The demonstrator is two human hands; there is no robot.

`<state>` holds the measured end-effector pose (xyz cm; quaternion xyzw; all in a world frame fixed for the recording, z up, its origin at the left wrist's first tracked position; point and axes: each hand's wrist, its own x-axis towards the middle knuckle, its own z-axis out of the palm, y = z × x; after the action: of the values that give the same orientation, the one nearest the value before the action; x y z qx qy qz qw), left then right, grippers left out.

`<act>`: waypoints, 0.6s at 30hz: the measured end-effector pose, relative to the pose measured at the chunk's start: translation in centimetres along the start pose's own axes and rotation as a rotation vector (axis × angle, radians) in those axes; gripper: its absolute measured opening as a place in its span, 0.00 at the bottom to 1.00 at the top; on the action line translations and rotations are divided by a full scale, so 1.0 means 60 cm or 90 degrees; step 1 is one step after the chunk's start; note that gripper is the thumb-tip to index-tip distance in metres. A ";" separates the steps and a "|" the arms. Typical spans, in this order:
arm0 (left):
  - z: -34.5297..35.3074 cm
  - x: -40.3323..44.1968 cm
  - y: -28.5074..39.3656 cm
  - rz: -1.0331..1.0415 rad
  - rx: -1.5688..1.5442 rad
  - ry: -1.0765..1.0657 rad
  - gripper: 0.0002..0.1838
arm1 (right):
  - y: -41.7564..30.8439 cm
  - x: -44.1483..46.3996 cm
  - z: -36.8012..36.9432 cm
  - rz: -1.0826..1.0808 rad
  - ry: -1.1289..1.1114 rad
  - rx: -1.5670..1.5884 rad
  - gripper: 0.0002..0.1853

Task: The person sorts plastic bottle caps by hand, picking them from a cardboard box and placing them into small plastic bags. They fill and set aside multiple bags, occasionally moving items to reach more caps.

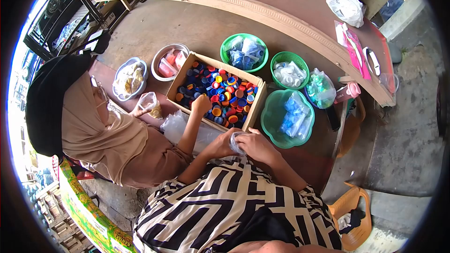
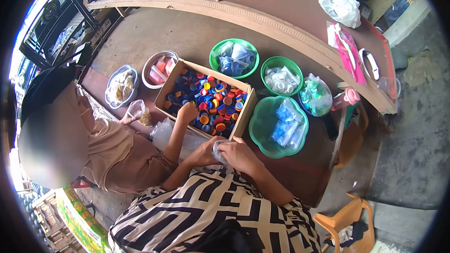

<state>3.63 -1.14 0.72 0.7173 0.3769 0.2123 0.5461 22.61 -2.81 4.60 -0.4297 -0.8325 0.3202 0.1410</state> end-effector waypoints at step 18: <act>-0.047 0.010 -0.058 -0.033 -0.031 0.106 0.42 | 0.193 0.188 -0.007 0.116 0.254 0.025 0.08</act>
<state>0.90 1.47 -1.75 0.6736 0.4341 0.2660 0.5358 23.41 11.40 -3.12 -0.5551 -0.7393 0.2568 0.2818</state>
